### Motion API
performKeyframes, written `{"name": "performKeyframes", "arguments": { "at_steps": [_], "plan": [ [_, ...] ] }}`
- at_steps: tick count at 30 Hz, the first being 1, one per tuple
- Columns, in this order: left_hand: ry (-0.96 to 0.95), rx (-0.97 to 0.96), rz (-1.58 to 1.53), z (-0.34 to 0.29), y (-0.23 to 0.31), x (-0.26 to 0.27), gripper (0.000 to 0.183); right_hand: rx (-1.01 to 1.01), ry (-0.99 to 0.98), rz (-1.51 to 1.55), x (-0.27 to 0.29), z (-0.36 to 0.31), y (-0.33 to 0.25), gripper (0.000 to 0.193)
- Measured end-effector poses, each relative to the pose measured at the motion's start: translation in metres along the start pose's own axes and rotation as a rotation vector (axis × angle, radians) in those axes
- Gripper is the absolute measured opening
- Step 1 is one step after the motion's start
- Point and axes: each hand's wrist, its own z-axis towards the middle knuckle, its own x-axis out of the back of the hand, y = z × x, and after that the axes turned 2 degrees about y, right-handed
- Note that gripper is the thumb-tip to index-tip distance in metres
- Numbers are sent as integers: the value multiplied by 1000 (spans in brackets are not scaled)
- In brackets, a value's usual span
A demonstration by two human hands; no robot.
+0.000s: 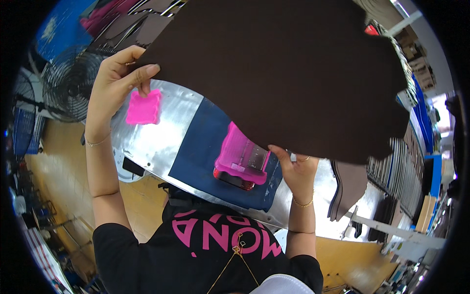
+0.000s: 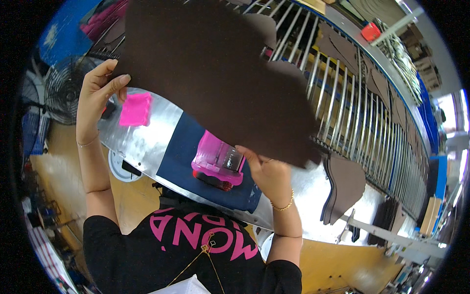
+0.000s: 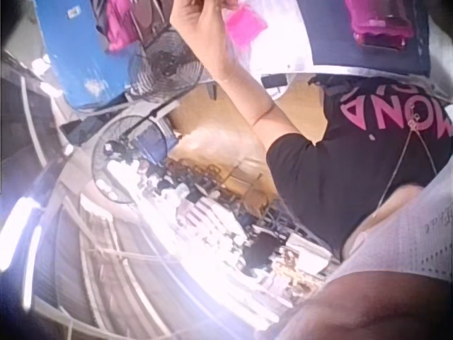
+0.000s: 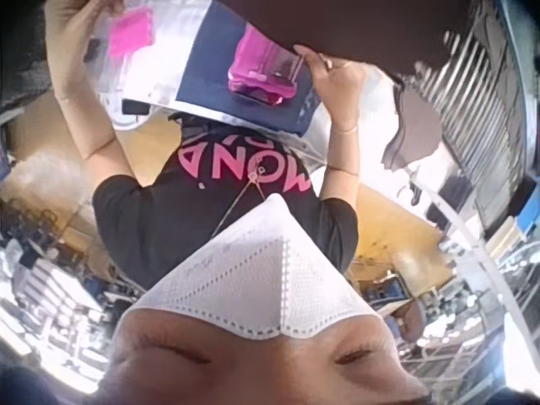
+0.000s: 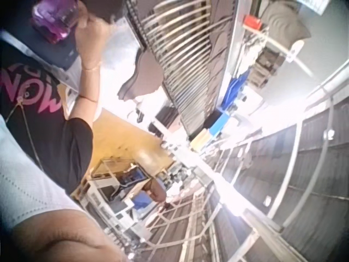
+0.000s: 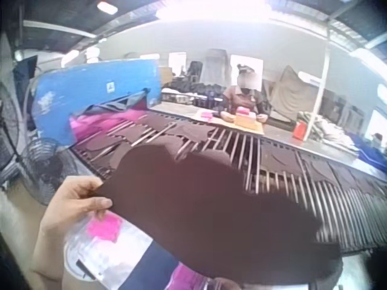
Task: The person repeatedly picks up brown fabric pieces from a conveyor belt and stacks them on a metal table. The person handles the pieces one at a time, aligning them into a growing pile.
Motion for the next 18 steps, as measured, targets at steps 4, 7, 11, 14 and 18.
{"name": "performKeyframes", "arguments": {
  "at_steps": [4, 7, 11, 14, 18],
  "plan": [
    [23, 93, 29, -20, -4, 6, 12, 32, -29, -58, -6, -15, 4, 14],
    [-80, 177, 41, -27, -16, -9, 10, 39, -65, -105, 12, -27, 11, 18],
    [-330, 171, 148, -23, -28, -48, 8, 20, -36, -186, 41, -36, 6, 27],
    [-469, -50, 303, -7, -24, -84, 8, -140, -13, -143, 55, -76, 22, 26],
    [-592, -303, 332, 2, -13, -126, 9, -488, 1, -91, 96, -126, 28, 25]
  ]
}}
